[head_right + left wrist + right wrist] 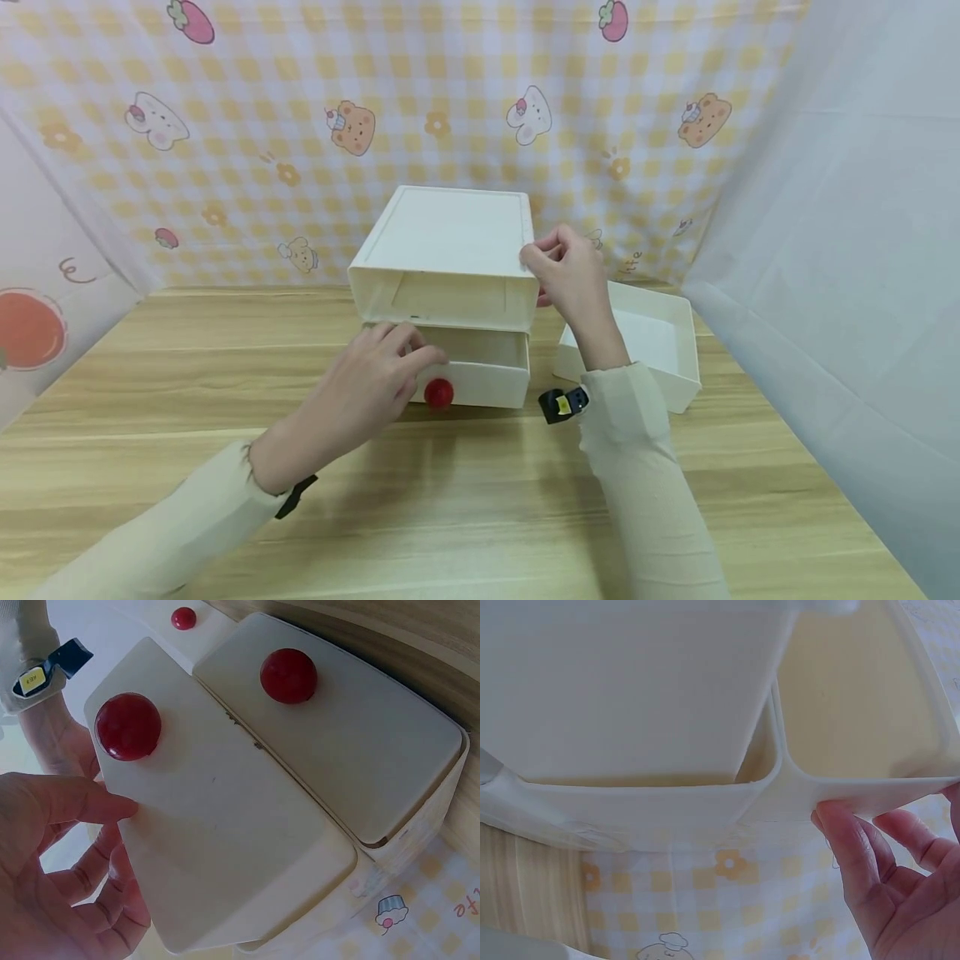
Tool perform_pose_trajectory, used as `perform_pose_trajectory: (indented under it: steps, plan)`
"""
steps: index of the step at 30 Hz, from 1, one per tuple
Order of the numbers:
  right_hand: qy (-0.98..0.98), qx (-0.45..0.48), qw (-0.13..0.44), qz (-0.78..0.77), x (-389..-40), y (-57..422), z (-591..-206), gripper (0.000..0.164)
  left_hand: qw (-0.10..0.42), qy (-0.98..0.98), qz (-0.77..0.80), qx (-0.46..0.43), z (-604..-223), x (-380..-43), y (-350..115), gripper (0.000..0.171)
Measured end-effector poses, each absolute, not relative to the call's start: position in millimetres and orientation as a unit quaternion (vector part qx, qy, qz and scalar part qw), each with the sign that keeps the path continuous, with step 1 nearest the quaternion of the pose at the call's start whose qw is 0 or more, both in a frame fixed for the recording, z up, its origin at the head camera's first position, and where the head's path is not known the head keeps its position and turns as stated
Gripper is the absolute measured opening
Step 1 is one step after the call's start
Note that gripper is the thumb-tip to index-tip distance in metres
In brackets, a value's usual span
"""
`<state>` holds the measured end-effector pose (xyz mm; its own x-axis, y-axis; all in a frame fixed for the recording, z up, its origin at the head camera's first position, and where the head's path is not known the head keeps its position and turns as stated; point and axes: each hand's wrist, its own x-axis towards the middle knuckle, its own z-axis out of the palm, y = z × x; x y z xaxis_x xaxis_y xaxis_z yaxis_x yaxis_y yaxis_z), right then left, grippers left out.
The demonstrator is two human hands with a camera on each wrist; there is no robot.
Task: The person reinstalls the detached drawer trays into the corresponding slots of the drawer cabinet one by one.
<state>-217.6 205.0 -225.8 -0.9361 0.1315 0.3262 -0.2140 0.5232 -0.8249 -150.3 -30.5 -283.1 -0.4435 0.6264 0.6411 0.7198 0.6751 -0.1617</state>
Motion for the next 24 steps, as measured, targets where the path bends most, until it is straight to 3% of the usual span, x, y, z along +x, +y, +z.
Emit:
perform_pose_trajectory:
  steps: [13,24]
  plan:
    - [-0.853,0.022,0.173,0.492,-217,206,-226,0.019,0.349,-0.846,-0.082,-0.395,-287,-169,-28,0.030]
    - [-0.851,0.023,0.175,0.495,-218,205,-226,0.018,0.385,-0.833,-0.085,-0.387,-293,-183,-27,0.029]
